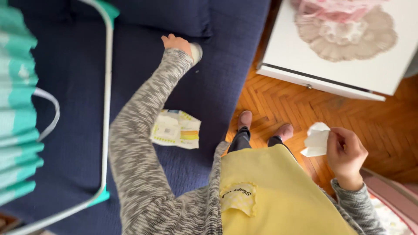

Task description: The person wipes the top of a white dresser and a white tabletop using a cloth and disposable wipes. They lift a decorative lace doily, wipe the surface beneath it, and place the doily back. They open a dresser drawer, wipe inside and around it, then handle a pack of baby wipes.

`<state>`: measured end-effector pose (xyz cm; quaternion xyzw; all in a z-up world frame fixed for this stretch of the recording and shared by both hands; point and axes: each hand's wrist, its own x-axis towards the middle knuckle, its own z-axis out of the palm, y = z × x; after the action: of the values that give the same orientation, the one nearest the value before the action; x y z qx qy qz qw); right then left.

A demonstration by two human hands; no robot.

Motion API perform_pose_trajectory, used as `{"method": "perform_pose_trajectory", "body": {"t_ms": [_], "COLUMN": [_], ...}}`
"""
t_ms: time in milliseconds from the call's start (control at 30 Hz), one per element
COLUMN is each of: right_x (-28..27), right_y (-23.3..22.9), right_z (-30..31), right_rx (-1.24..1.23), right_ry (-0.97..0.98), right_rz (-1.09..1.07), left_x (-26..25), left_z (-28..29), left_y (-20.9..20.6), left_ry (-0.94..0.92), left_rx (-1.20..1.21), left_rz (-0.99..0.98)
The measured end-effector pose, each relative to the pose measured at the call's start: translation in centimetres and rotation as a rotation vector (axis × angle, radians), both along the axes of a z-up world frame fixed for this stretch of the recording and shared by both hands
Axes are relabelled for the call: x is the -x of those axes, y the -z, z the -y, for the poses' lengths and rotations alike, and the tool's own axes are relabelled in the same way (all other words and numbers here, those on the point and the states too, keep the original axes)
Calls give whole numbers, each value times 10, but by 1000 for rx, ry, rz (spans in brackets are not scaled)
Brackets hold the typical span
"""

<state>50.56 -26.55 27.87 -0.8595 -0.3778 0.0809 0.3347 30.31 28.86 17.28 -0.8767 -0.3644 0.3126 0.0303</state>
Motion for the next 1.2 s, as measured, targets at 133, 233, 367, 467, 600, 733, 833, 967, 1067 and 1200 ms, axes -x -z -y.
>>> {"method": "perform_pose_trajectory", "body": {"t_ms": [133, 233, 367, 467, 600, 733, 833, 967, 1067, 1200], "right_x": [-3, -4, 3, 16, 29, 39, 32, -4, -41, -108], "right_y": [-6, -10, -7, -10, -8, -1, 4, 3, 19, 13], "right_z": [30, 59, 97, 125, 164, 202, 221, 236, 253, 242], "right_rx": [-83, -59, -55, -66, -18, 21, 9, -56, -142, -123], "right_ry": [122, 228, 410, 537, 712, 847, 937, 962, 899, 933], "right_rz": [5, 7, -24, -10, 7, 11, 3, 6, 11, -23], "left_x": [-80, -132, -209, -263, -339, -393, -410, -425, -435, -432], "left_z": [29, 69, 114, 141, 171, 179, 171, 175, 192, 267], "left_y": [-37, -63, -51, 21, 95, 173, 223, 229, 171, 214], "left_ry": [75, 148, 230, 283, 355, 432, 487, 550, 546, 681], "left_rx": [82, 198, 285, 307, 267, 178, 142, 47, 18, -90], "left_rz": [-153, -218, -242, -262, -251, -218, -181, -122, -60, 322]}}
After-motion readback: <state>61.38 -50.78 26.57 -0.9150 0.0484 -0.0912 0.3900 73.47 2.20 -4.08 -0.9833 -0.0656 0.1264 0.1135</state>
